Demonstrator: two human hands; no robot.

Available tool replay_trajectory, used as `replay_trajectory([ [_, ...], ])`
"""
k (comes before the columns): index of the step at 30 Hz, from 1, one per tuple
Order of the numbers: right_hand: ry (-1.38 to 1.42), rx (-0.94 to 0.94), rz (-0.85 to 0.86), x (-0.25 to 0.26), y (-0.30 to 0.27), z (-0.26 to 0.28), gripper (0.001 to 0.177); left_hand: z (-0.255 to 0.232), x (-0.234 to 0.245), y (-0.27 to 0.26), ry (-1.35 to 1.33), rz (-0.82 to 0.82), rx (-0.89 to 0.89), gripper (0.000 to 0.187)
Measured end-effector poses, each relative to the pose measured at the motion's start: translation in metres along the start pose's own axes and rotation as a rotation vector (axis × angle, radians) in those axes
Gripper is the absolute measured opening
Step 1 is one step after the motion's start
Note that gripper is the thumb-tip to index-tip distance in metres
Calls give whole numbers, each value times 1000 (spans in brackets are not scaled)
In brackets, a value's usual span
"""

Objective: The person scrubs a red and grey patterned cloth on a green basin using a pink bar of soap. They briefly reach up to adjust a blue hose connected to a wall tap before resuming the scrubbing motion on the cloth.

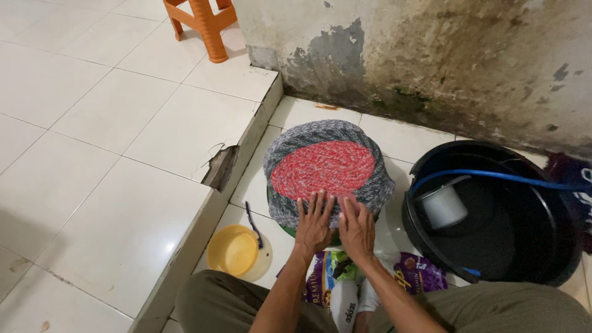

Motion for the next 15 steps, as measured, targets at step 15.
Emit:
replay_trajectory([
  [15,78,35,-53,19,-10,11,50,-5,9,3,-44,-39,3,87],
])
Point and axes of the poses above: each hand's wrist, its own y-axis towards the middle knuckle, its own x-axis out of the back of the hand, z = x × y, the point moved 8 cm from there along y, towards the middle knuckle, and after that the axes turned 11 degrees about -y, right-handed, at the moved point
